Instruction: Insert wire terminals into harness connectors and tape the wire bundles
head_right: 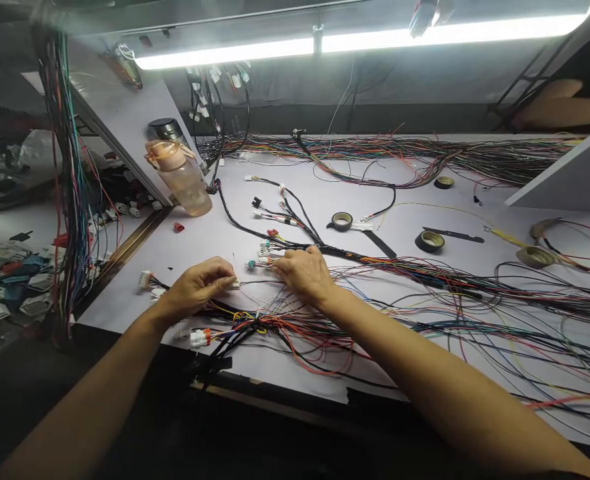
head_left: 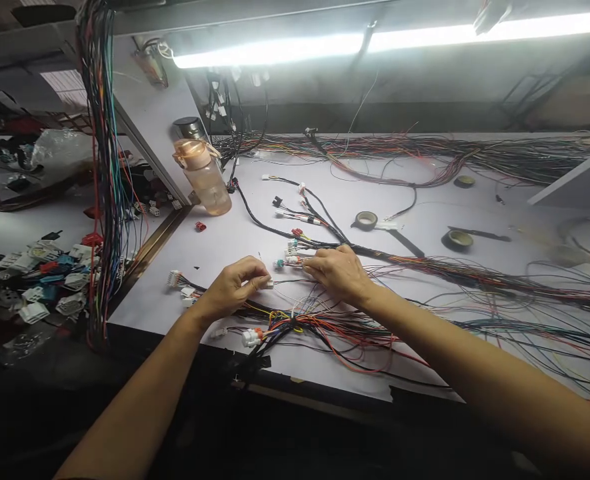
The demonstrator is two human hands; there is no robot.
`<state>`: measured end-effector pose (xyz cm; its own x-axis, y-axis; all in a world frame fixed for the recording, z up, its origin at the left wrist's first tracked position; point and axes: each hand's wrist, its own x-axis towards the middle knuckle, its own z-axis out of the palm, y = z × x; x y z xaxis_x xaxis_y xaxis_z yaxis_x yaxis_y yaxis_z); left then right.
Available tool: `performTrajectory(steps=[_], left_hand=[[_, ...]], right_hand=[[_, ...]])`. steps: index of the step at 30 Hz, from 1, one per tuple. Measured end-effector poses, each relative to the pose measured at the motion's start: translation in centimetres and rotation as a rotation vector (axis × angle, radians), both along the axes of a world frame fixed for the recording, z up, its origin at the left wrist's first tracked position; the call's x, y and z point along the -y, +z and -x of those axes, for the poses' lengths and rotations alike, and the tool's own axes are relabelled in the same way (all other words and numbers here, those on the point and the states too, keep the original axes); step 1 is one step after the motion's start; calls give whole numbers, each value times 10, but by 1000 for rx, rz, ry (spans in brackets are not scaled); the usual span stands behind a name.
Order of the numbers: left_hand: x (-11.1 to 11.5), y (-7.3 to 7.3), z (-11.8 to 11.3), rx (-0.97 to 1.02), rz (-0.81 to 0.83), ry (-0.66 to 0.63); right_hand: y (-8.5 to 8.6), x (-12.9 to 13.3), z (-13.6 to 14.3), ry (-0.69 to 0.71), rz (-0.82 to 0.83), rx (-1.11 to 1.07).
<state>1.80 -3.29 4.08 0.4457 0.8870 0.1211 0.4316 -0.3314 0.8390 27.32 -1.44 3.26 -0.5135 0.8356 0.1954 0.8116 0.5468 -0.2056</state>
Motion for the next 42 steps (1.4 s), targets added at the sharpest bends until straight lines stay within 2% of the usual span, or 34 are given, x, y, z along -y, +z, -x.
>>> performTrajectory(steps=[2,5,11,16,20,26,34,36,39,42], left_hand=[[-4,1,-6,151,50,35],[-12,5,-16,354,149,68],[-26,9,-38,579,228,110],[-22,-6,-42,694,422,76],[-20,-19,-41,708,460,85],[-22,-20,-43,767,548,84],[-22,-16,-41,751,595,80],[-21,-11,-32,649,555,32],[-21,-1,-16,387,507,-66],[-25,2,-7,231,421,-32]], right_hand=[[-2,-1,1,21,-70,-38],[-1,7,1,22,-180,-213],[4,26,2,-11,-181,-473],[0,29,1,-68,-227,-446],[-8,32,4,-65,-244,-463],[-10,35,8,-102,-232,-468],[-8,38,7,-95,-232,-444],[-9,38,6,-74,-218,-428],[-12,39,4,37,-148,-393],[-17,39,5,120,-71,-324]])
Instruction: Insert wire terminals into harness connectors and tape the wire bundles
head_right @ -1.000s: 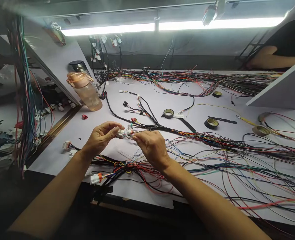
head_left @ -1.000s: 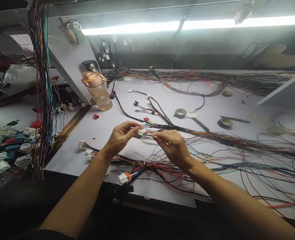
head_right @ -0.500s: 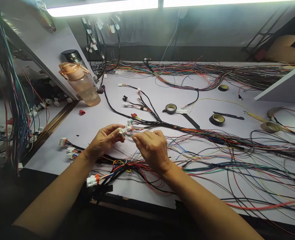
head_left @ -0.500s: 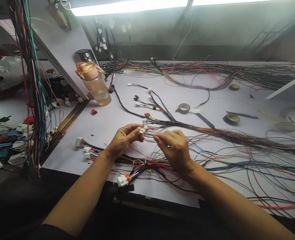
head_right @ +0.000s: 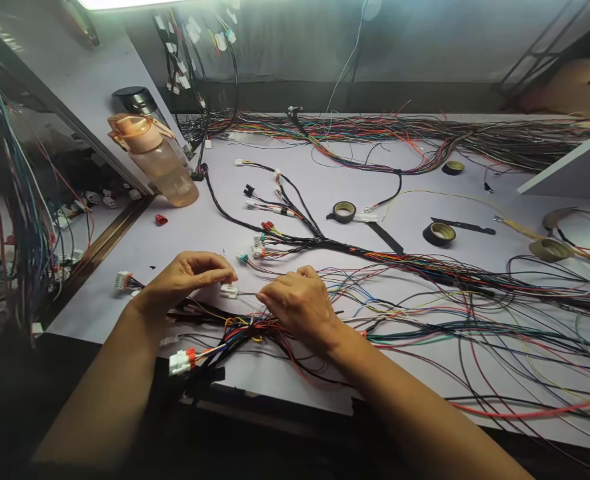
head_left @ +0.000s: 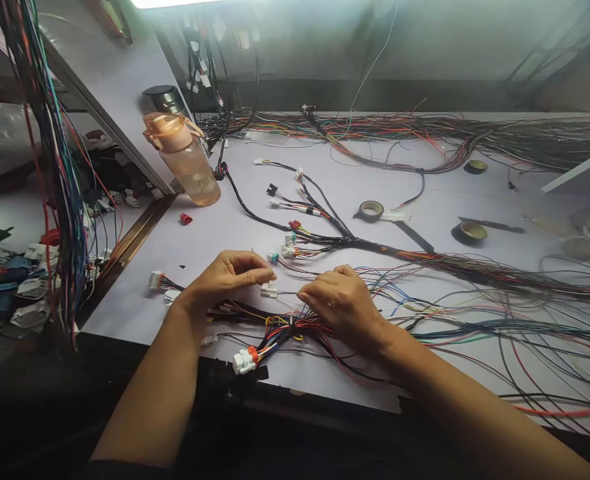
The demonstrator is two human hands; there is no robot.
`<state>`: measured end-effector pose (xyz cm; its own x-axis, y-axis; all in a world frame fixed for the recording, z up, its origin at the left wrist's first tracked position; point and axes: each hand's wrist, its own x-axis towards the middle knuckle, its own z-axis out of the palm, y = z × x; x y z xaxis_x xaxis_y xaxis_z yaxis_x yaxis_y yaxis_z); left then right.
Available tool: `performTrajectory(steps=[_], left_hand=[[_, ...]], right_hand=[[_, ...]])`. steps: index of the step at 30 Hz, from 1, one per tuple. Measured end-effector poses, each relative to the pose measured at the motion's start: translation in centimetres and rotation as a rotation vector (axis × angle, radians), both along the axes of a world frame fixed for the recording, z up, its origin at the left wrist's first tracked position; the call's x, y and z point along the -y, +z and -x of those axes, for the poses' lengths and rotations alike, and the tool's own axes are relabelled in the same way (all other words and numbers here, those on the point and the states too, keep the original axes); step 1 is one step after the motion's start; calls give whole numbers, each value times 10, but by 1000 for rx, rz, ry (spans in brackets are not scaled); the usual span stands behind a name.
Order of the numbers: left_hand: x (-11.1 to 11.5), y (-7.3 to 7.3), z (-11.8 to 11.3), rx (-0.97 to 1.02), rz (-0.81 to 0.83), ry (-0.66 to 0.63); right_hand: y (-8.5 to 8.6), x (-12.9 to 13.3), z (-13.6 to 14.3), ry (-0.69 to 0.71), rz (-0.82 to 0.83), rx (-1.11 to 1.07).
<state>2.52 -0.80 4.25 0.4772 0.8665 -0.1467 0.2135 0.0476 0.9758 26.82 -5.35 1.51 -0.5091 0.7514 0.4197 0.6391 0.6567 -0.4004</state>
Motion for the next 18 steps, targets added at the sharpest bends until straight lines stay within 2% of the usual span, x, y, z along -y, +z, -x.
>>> performTrajectory(steps=[4,6,8,11,13,15,18], left_hand=[[-9,-14,-4,-156,-320,218],[-13,-23,-8,-271,-465,210],[-16,-29,-9,-388,-536,146],[-18,-34,-10,-509,-570,92],[-19,-34,-9,-515,-566,80],[-18,-31,-8,-465,-535,95],[-15,-26,-8,-285,-411,146]], right_hand=[[-7,0,3,20,55,113],[-8,1,3,18,73,135],[-9,1,3,15,79,146],[-9,1,3,11,78,152],[-9,2,3,8,78,149],[-10,2,3,8,75,146],[-10,3,4,2,50,149]])
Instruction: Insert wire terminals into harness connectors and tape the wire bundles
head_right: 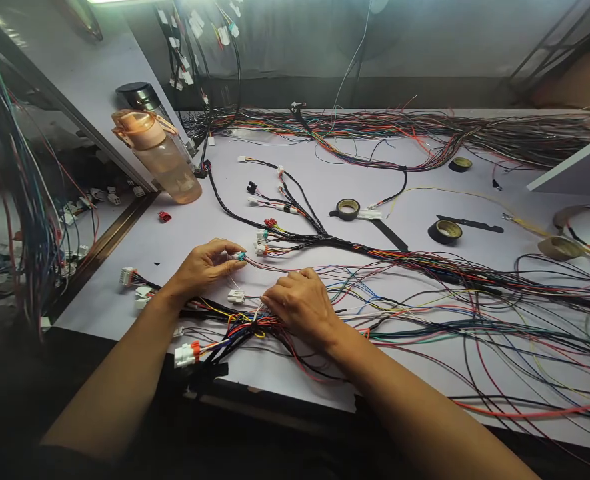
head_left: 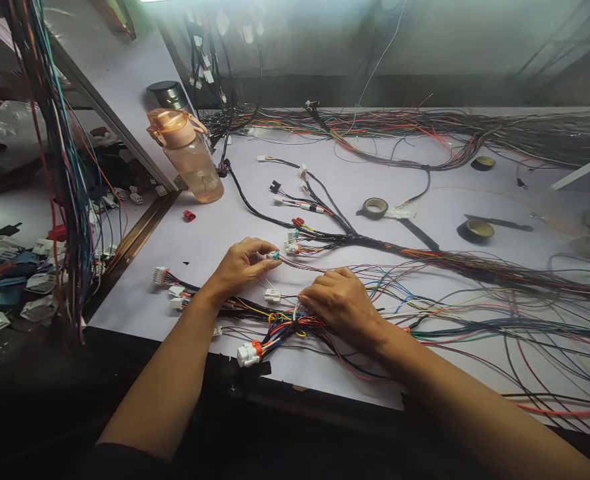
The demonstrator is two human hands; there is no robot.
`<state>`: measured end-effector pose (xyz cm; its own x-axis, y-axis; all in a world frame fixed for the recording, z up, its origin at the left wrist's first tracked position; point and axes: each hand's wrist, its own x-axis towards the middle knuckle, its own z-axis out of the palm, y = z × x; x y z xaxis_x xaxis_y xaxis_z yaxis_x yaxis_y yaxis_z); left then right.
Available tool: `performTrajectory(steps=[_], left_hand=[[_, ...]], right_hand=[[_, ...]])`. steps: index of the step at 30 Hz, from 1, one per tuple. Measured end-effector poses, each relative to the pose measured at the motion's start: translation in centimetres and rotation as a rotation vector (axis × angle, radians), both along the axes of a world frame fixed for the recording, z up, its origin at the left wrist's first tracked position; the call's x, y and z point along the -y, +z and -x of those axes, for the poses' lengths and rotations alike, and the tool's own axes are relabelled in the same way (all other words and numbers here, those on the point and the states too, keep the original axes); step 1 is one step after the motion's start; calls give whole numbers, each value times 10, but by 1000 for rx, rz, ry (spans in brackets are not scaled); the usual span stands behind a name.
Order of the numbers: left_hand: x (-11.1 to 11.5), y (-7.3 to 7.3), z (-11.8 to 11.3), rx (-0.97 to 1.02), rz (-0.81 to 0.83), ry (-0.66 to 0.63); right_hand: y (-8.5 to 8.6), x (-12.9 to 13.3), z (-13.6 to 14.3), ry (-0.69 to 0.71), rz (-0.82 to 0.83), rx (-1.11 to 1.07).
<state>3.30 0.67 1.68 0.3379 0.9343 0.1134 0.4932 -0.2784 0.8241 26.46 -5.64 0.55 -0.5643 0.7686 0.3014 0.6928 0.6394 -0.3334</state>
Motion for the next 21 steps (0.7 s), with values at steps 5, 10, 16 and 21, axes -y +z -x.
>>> performTrajectory(steps=[5,10,16,21], left_hand=[[4,5,-2,298,158,2],[6,7,-5,487,297,23],[6,4,-6,626,422,55],[7,4,-9,691,428,67]], right_hand=[[1,1,0,-18,-54,-2],[4,2,1,-36,-106,-11],[7,2,0,-38,-114,-107],[25,-4,-13,-63,-36,-267]])
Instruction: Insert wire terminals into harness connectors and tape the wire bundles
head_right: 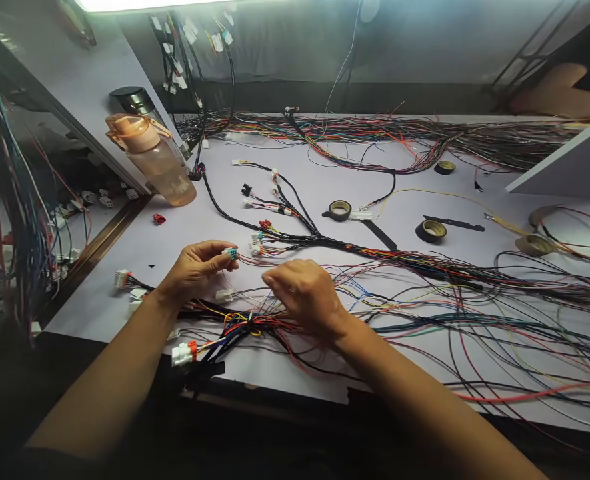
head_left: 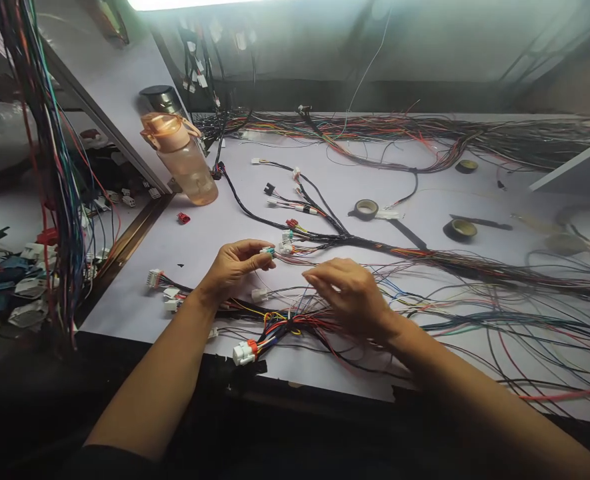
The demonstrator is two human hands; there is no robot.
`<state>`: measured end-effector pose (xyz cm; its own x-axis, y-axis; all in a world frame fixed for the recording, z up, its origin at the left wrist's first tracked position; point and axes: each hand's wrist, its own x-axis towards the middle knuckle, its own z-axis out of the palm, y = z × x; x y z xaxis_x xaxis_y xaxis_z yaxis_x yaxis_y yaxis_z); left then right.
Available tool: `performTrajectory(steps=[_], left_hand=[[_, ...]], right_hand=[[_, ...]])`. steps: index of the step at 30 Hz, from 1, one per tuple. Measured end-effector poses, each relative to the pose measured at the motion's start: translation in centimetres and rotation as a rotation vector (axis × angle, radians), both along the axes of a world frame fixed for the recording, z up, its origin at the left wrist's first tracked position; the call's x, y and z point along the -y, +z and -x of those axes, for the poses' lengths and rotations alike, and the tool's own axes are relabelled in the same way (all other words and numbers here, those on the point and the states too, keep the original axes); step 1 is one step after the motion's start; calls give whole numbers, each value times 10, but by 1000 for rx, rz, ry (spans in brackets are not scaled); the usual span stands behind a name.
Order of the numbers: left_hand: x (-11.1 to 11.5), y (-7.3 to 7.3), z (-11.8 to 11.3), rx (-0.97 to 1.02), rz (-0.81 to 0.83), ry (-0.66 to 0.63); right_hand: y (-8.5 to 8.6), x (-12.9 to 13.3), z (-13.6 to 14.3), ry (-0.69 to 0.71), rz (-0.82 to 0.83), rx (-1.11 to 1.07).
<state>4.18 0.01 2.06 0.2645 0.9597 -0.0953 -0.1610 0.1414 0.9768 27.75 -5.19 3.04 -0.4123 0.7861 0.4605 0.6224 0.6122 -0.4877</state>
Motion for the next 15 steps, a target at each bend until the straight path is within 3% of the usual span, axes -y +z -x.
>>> performTrajectory(steps=[4,7,12,15], left_hand=[[2,5,-2,20,25,14],[5,6,-2,29,24,-13],[9,8,-3,36,20,-60],[7,12,0,36,-23,-4]], right_hand=[[25,-3,-27,-59,66,-62],[35,5,-50,-107,61,-6],[25,33,-72,-136,112,94],[17,47,-68,-106,147,156]])
